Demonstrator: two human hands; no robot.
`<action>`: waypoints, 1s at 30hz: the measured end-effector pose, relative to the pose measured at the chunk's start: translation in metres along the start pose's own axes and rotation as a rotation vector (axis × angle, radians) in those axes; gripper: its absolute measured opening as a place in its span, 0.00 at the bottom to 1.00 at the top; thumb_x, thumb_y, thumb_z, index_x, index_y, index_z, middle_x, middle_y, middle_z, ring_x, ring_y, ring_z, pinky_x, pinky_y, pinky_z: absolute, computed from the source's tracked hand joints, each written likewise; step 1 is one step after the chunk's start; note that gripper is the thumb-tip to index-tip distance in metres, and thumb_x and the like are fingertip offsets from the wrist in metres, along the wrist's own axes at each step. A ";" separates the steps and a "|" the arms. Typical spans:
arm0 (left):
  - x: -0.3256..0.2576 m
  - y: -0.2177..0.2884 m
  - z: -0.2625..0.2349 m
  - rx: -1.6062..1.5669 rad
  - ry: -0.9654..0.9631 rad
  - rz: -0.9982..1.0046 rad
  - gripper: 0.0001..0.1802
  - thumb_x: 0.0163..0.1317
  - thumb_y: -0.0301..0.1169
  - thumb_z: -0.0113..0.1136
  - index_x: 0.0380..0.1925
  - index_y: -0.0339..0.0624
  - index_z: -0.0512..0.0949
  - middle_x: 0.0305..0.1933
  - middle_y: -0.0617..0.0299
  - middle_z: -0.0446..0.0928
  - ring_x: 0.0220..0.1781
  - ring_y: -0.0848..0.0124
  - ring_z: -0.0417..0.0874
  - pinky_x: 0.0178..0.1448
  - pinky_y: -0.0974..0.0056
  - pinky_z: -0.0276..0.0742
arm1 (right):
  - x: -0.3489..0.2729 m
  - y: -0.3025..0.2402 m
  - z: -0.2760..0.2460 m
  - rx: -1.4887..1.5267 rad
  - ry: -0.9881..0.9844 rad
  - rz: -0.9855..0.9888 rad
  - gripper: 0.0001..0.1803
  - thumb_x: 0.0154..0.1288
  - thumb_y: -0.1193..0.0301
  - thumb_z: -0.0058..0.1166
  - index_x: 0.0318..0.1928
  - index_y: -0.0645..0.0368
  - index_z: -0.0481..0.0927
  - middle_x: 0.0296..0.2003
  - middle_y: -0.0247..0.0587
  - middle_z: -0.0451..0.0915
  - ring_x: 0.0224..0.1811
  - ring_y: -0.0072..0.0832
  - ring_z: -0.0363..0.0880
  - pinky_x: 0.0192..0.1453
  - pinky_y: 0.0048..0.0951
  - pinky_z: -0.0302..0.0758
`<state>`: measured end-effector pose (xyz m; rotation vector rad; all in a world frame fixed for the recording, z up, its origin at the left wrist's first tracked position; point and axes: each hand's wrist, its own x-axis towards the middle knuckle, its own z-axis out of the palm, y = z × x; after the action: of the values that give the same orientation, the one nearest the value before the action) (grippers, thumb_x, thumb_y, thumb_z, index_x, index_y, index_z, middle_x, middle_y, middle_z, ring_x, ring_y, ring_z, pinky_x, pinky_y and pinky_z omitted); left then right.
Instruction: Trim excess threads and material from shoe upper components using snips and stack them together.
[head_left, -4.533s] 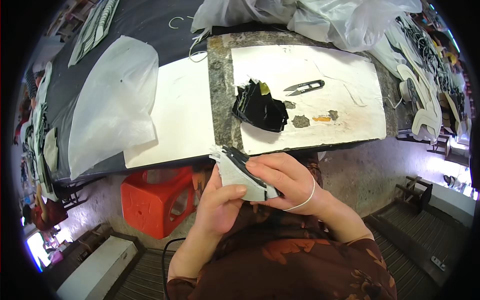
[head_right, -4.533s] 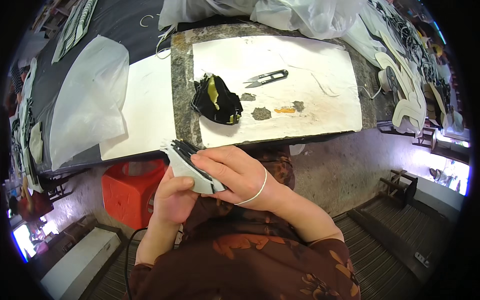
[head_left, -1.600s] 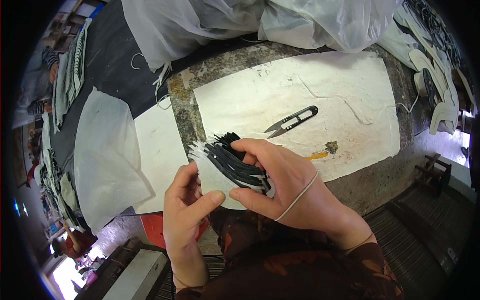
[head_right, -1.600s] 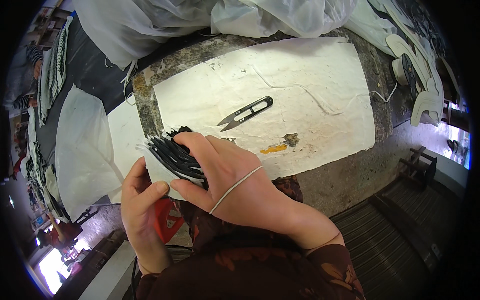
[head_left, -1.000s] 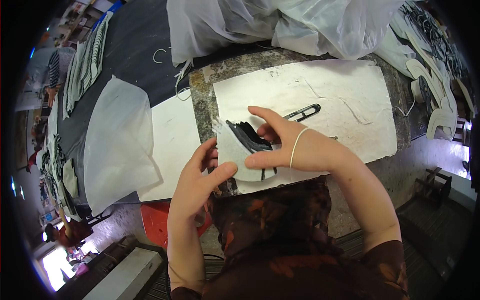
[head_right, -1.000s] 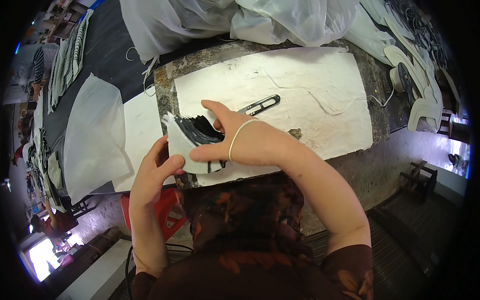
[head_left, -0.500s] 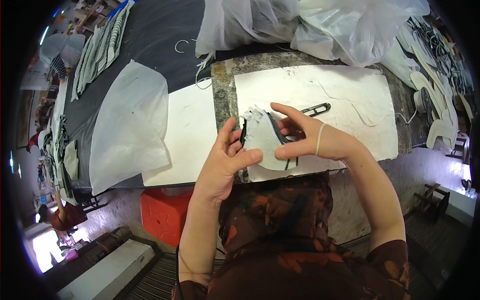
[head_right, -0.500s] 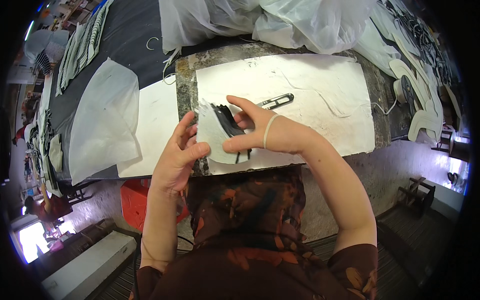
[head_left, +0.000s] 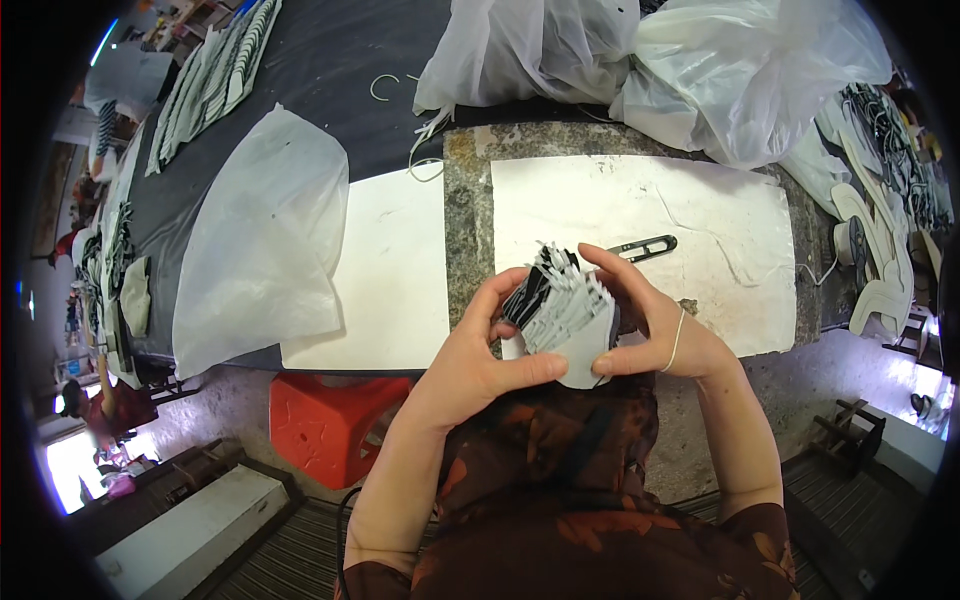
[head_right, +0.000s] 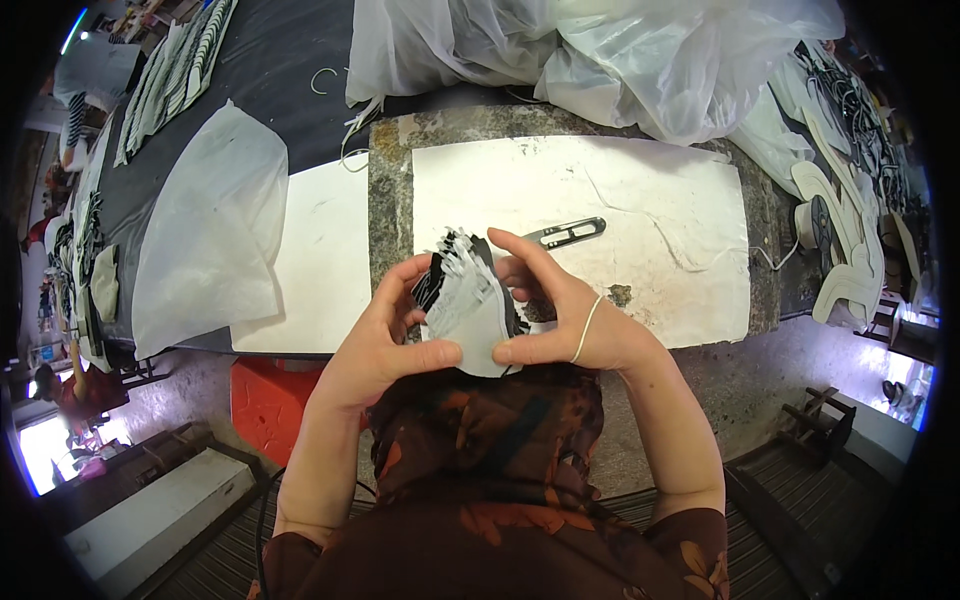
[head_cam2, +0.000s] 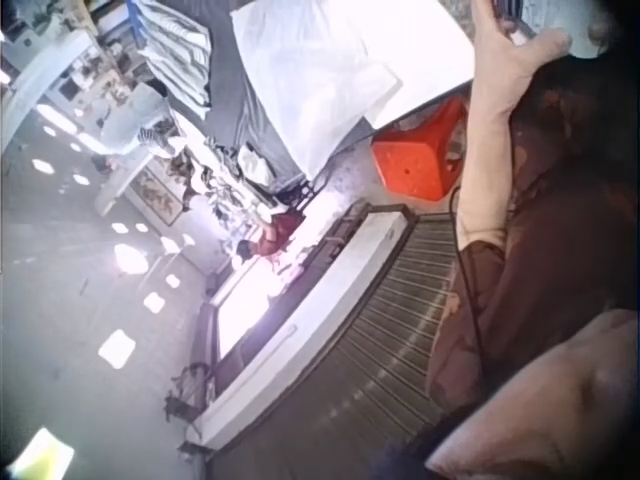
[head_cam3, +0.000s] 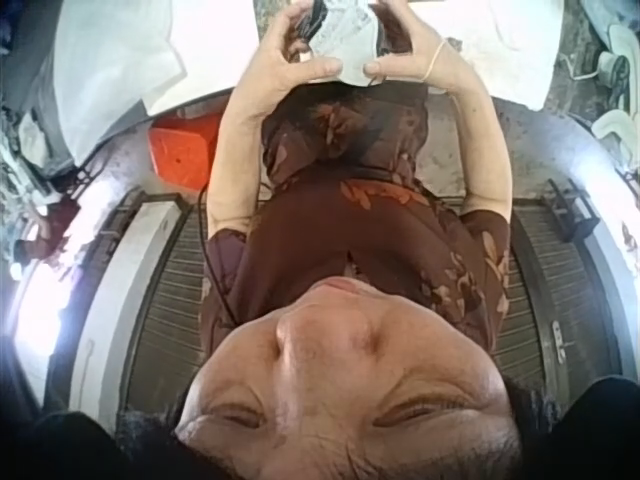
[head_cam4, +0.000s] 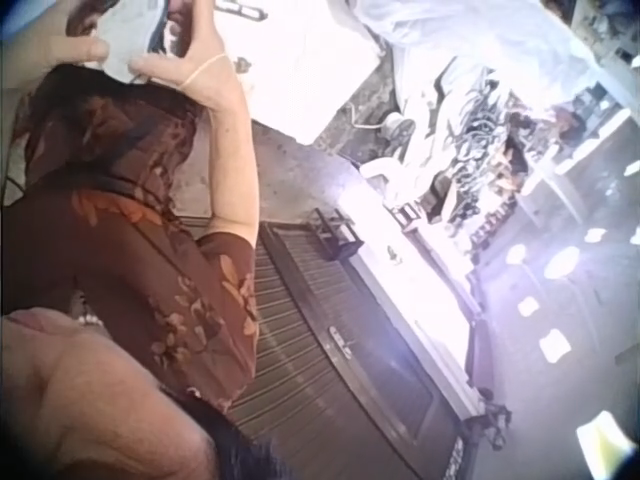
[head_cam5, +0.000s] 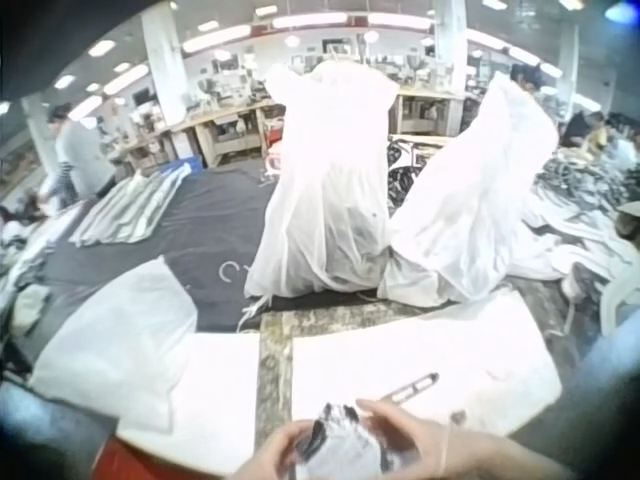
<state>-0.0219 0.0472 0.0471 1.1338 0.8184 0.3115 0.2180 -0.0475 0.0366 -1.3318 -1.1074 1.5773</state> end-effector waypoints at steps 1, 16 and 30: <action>0.000 0.001 0.000 0.001 0.000 -0.001 0.58 0.47 0.41 0.86 0.74 0.35 0.60 0.69 0.51 0.68 0.69 0.62 0.71 0.71 0.58 0.67 | -0.001 0.003 -0.001 0.014 -0.017 -0.006 0.65 0.48 0.63 0.80 0.82 0.51 0.52 0.66 0.45 0.70 0.67 0.34 0.70 0.75 0.35 0.63; -0.007 -0.018 0.000 -0.195 -0.173 0.055 0.64 0.43 0.20 0.81 0.77 0.44 0.48 0.73 0.56 0.61 0.76 0.65 0.63 0.78 0.59 0.60 | -0.004 -0.020 0.005 -0.118 -0.077 0.013 0.72 0.43 0.66 0.81 0.83 0.54 0.44 0.74 0.55 0.63 0.75 0.44 0.65 0.75 0.39 0.65; -0.029 -0.024 -0.001 -0.494 0.052 0.108 0.70 0.40 0.32 0.84 0.80 0.46 0.46 0.76 0.52 0.61 0.77 0.58 0.65 0.77 0.55 0.64 | 0.003 -0.028 0.046 -0.158 -0.078 -0.131 0.70 0.49 0.57 0.81 0.82 0.59 0.44 0.71 0.61 0.61 0.74 0.50 0.62 0.77 0.42 0.61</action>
<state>-0.0468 0.0203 0.0379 0.7077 0.6764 0.5995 0.1731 -0.0414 0.0659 -1.2792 -1.3636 1.4819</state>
